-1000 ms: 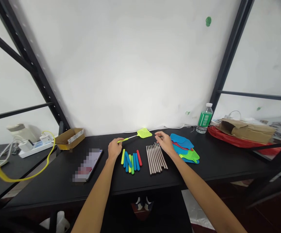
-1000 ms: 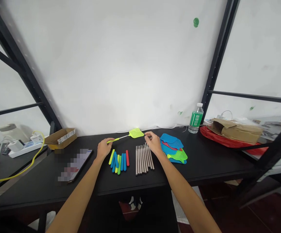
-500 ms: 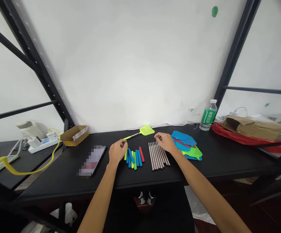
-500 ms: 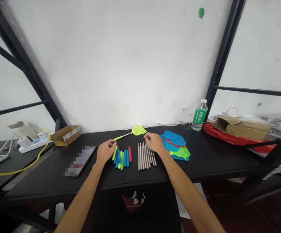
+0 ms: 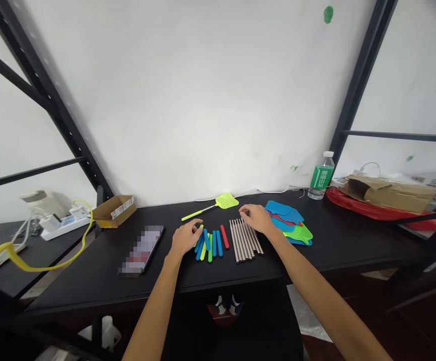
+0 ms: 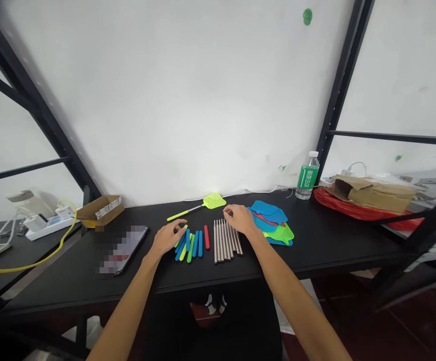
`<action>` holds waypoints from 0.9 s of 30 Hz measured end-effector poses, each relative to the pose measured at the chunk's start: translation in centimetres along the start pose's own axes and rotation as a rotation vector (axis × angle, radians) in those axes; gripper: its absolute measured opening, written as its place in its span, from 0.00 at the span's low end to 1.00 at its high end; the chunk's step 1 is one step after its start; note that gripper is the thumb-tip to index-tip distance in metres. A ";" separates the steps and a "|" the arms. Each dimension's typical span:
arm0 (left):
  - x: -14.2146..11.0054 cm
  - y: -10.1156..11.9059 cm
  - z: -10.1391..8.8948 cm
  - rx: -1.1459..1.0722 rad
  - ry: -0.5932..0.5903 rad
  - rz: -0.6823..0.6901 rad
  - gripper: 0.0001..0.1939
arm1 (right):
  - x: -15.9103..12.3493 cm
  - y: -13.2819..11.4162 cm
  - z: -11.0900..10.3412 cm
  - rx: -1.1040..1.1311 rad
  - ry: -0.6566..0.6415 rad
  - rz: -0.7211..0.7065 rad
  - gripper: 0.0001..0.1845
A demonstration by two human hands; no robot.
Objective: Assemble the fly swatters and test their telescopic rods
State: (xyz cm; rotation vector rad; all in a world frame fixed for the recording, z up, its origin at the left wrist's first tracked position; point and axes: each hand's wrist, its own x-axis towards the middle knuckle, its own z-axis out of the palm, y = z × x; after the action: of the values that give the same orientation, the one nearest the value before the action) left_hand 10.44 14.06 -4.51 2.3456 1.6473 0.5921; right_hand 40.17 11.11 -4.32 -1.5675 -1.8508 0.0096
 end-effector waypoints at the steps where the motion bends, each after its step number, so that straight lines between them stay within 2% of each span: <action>1: 0.1 -0.1 0.1 0.012 -0.003 0.010 0.18 | 0.0 -0.3 0.1 -0.016 -0.019 -0.024 0.11; 6: 0.2 -0.4 0.3 0.026 0.025 0.028 0.19 | -0.1 -1.8 1.3 -0.101 -0.116 -0.095 0.17; 10: 0.2 -0.4 0.4 0.036 0.041 0.006 0.21 | 0.0 -2.2 2.5 -0.144 -0.120 -0.161 0.21; 22: 0.2 -0.1 0.4 0.050 0.087 -0.024 0.14 | 0.1 -2.5 3.4 -0.173 -0.091 -0.154 0.10; 27: 0.3 -0.1 0.5 -0.006 0.153 -0.037 0.14 | 0.4 -2.4 3.1 -0.059 -0.039 -0.088 0.08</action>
State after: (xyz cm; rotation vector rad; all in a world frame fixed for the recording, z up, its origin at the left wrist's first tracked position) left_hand 10.62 14.40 -4.95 2.3111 1.7456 0.7854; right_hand 36.51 12.04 -5.40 -1.5339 -1.9648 -0.0553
